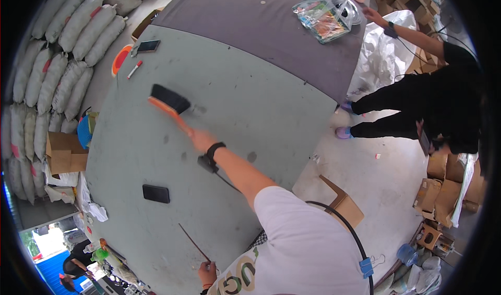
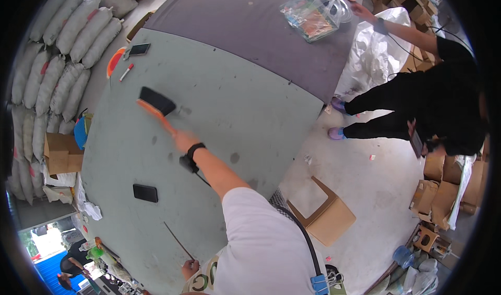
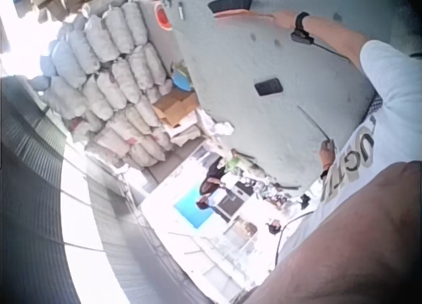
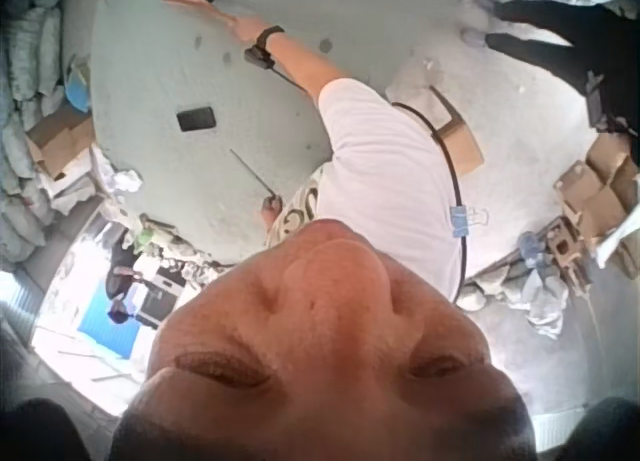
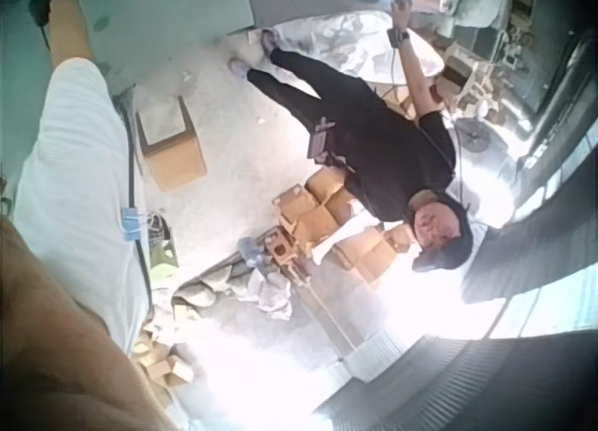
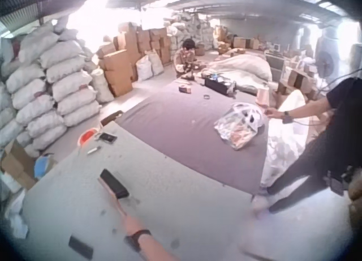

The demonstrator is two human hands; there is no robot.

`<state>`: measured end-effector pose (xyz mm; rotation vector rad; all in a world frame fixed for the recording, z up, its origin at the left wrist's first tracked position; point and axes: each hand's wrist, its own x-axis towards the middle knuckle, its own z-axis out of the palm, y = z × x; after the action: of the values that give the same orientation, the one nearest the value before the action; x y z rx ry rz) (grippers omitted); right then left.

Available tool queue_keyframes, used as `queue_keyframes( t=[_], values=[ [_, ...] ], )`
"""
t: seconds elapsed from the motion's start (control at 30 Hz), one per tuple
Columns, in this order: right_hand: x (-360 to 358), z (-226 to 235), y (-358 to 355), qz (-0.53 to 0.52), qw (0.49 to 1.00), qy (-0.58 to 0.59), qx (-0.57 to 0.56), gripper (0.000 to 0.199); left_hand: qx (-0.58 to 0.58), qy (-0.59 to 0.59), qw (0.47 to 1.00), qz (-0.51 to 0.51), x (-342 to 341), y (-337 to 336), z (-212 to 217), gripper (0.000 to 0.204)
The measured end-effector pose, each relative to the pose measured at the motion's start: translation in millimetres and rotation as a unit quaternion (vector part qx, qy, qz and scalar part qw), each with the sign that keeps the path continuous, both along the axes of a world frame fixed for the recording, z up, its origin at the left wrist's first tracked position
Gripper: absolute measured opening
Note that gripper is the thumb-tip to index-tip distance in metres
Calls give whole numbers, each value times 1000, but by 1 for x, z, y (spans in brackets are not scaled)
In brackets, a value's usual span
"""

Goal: Organizing and cleaning manufactured parts at a workstation.

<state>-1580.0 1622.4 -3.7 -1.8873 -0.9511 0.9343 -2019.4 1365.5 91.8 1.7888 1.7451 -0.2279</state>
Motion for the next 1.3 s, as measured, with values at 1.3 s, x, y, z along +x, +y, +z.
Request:
queue_keyframes(
  t=[1.3],
  values=[
    [198, 63, -365, -511, 854, -9, -98, 30, -14, -247, 969, 4, 239, 85, -16, 37]
  ],
)
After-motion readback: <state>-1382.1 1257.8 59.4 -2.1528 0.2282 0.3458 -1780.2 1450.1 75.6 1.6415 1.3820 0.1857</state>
